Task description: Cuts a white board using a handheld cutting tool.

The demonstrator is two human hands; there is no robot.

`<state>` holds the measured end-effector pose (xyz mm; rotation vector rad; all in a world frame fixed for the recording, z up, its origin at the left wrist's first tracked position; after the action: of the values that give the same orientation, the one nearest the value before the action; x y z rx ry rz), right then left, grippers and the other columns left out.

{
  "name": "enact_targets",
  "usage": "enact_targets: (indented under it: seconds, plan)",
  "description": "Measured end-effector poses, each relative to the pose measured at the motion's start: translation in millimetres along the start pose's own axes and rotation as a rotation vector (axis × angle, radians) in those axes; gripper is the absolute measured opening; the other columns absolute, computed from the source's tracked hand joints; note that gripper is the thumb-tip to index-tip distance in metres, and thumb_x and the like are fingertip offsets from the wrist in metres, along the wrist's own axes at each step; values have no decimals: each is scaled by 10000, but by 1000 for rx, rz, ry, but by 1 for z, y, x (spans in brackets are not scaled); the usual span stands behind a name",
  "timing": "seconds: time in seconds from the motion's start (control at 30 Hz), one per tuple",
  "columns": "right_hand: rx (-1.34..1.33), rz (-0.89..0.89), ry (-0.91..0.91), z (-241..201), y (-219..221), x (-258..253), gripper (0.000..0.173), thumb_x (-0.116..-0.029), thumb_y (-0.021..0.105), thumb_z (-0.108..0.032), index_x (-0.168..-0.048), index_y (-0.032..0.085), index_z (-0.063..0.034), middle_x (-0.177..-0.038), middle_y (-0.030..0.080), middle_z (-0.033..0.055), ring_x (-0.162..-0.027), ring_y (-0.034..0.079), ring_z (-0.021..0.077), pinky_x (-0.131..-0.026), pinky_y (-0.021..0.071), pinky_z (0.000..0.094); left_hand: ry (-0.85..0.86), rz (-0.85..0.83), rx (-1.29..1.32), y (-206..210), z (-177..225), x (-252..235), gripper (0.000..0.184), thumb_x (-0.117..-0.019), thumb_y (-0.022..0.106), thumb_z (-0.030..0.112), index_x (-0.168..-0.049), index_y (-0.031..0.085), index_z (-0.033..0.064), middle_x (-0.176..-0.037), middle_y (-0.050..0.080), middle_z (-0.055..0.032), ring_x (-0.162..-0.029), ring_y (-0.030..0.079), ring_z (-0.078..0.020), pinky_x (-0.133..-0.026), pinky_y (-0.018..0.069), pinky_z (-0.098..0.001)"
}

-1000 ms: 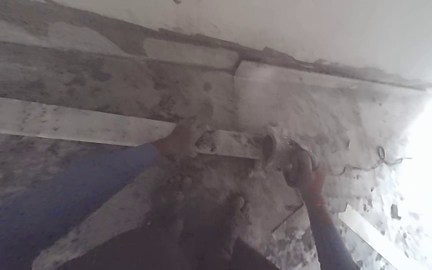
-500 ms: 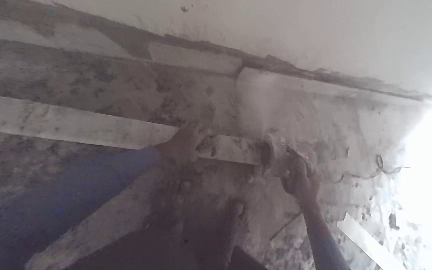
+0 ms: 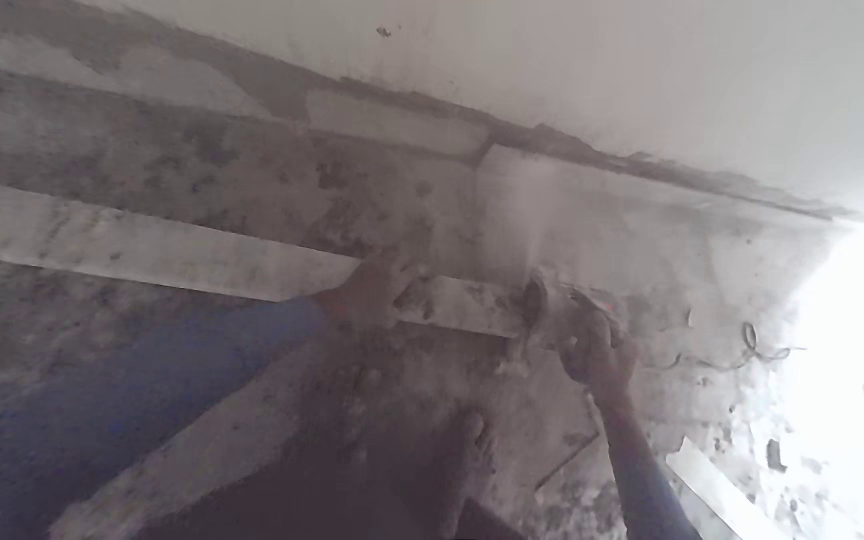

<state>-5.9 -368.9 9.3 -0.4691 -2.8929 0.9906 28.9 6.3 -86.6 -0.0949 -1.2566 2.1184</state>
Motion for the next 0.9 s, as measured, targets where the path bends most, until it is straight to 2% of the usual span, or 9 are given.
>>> enact_targets:
  seconds: [0.1,0.3,0.4,0.47,0.5,0.6,0.7,0.8,0.9]
  plan:
    - [62,1,25,-1,0,1,393,-1023,507,-355,-1068,713,-23,-785,701,7,-641,658,64,-618,593,295,-64,-110,27,-8,7,7,845,-761,873,263,-1504,485,157,-1474,508,-189,-1400,434,-396,-1174,318,-567]
    - [-28,-48,-84,-4,8,-6,383,-1048,467,-264,-1187,723,-16,-1025,763,58,-864,725,112,-797,624,321,-76,-122,1,-11,12,7,867,-756,872,270,-1516,469,159,-1489,499,-185,-1413,425,-393,-1182,311,-562]
    - [4,-25,-50,-7,10,-3,368,-1039,486,-295,-1086,719,-14,-841,735,35,-691,700,104,-638,621,327,-99,-152,-60,1,3,4,883,-787,855,295,-1549,427,167,-1545,452,-157,-1454,377,-371,-1197,285,-555]
    - [39,-52,-45,-5,6,1,386,-1043,476,-316,-1134,721,-31,-919,750,37,-778,717,104,-718,633,330,-12,57,-134,24,-14,-1,851,-709,863,389,-1468,538,181,-1447,548,-125,-1357,487,-344,-1130,390,-548]
    - [45,-79,-49,-3,6,3,401,-1045,467,-310,-1198,718,-36,-1030,762,47,-894,729,111,-822,632,338,3,109,-137,29,-18,-1,855,-692,867,403,-1454,551,178,-1440,552,-130,-1346,497,-347,-1116,407,-552]
    - [95,-33,18,10,-2,15,427,-1037,471,-347,-1178,716,-27,-1023,761,65,-895,734,124,-829,628,370,-123,-84,-33,5,1,12,808,-787,847,282,-1503,491,163,-1528,465,-165,-1422,419,-376,-1152,376,-541]
    - [113,11,38,11,-10,24,394,-1036,496,-338,-1078,720,-17,-841,729,41,-711,696,94,-674,616,339,-124,-100,34,-9,9,12,850,-744,874,260,-1503,503,166,-1496,491,-188,-1398,434,-402,-1146,375,-545]
    - [142,-18,6,11,-14,30,398,-1022,491,-334,-1063,736,-23,-849,737,38,-720,697,88,-682,609,332,-82,-94,-21,-1,3,5,885,-730,888,306,-1510,482,200,-1480,497,-162,-1399,429,-382,-1163,347,-545]
    - [78,-57,-10,14,-14,42,402,-1046,466,-339,-1122,747,-62,-904,755,18,-759,713,94,-709,626,317,4,107,-123,28,-22,-11,965,-571,934,406,-1444,556,250,-1373,575,-159,-1297,520,-384,-1077,445,-571]
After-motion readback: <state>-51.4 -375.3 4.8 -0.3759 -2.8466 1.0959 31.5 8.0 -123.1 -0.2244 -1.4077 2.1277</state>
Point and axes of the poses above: each hand's wrist, its own x-axis away from the middle knuckle, its own y-axis out of the palm, z = x × y, the point moved 8 cm from there along -x, towards the middle knuckle
